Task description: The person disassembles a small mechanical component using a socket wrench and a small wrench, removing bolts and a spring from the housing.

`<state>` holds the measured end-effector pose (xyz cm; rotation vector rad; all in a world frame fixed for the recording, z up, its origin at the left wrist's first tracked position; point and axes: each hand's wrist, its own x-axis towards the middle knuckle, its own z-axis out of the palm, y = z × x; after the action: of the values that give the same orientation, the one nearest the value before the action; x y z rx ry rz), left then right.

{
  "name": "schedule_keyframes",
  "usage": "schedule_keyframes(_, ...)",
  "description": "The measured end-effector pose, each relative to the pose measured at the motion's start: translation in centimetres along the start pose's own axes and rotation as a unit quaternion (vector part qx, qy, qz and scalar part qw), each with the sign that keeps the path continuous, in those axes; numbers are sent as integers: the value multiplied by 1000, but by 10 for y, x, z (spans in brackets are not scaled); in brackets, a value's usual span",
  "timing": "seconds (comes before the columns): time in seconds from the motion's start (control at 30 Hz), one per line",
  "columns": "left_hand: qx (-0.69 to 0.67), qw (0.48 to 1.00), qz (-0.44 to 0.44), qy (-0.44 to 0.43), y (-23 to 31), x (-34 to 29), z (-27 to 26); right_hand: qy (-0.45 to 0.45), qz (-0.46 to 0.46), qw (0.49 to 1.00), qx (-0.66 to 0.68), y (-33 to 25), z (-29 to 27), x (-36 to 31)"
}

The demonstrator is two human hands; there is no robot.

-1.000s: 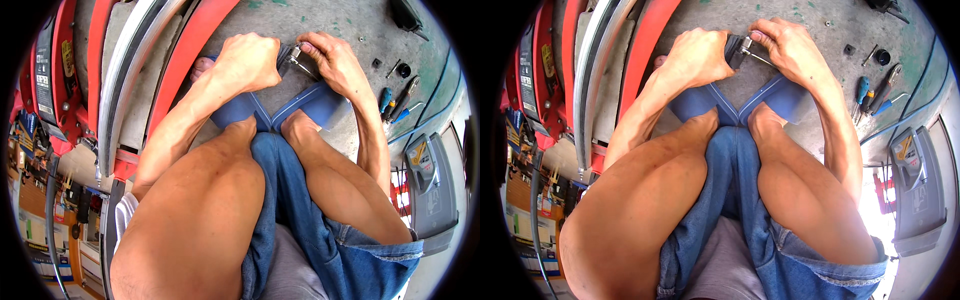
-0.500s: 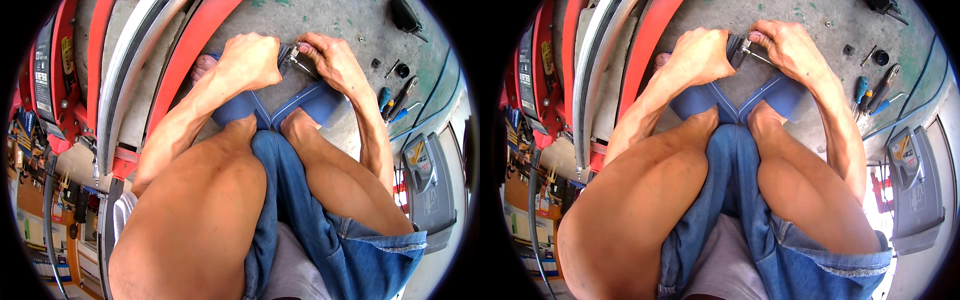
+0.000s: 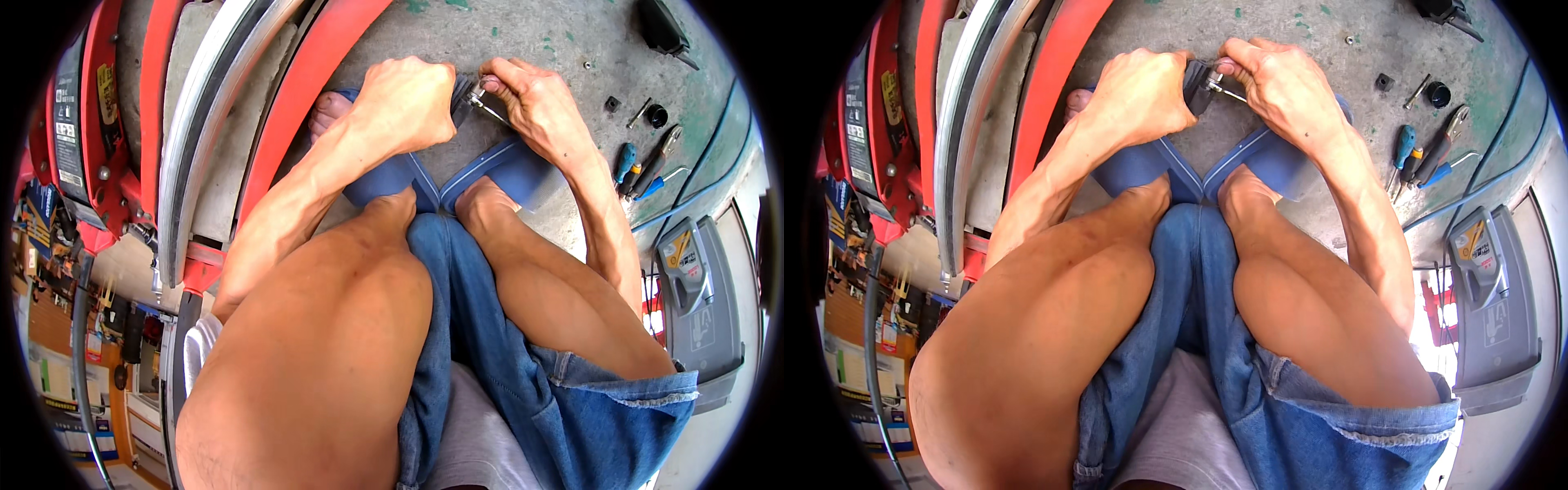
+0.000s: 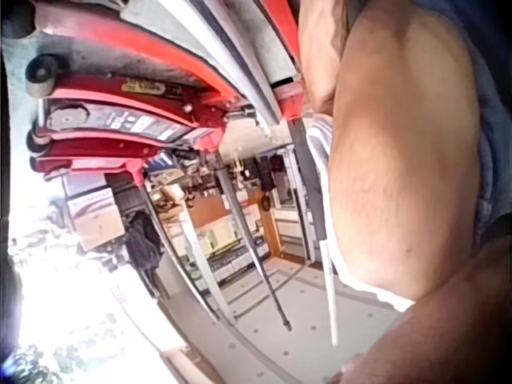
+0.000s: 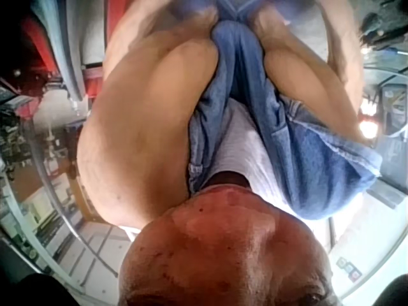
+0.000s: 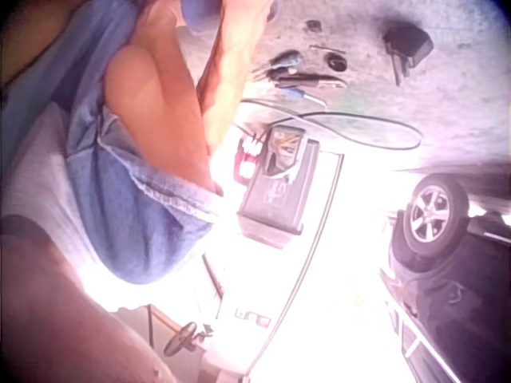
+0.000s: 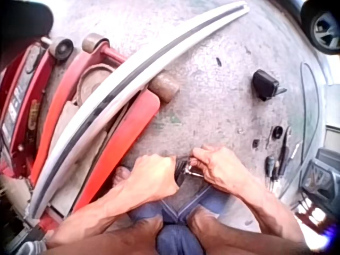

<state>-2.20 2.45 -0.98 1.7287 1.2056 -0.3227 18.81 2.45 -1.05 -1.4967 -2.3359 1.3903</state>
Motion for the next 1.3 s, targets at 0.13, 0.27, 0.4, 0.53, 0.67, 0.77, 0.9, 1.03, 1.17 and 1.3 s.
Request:
schedule_keyframes(0.13, 5, 1000, 2, -9, 1, 0, 0, 7, 18, 1000, 16, -1, 4, 1)
schedule_keyframes(0.27, 8, 1000, 4, -10, -2, -6, 3, -11, 78, 996, 31, -11, 15, -6)
schedule_keyframes(0.4, 9, 1000, 6, -1, -1, -9, 6, -24, 97, 995, -7, -23, 6, -3)
schedule_keyframes(0.53, 19, 1000, 6, 22, -2, -9, 10, 2, 90, 996, -29, -27, 9, -5)
schedule_keyframes(0.67, 30, 999, 12, 26, 2, -9, 9, -1, 121, 990, -77, -37, 4, -4)
schedule_keyframes(0.77, 27, 999, 10, 38, 6, -8, 7, -3, 142, 986, -87, -40, 0, -3)
schedule_keyframes(0.9, 33, 999, 9, 37, 11, -10, 2, -21, 165, 980, -109, -44, -1, -3)
schedule_keyframes(1.03, 15, 996, 45, 75, 6, -9, 6, -17, 163, 977, -137, -45, -3, -1)
schedule_keyframes(1.17, 26, 996, 39, 81, 10, -7, 7, -12, 162, 976, -148, -44, -3, -1)
schedule_keyframes(1.3, 55, 995, 17, 85, 13, -4, 7, -81, 213, 956, -184, -58, -18, 9)
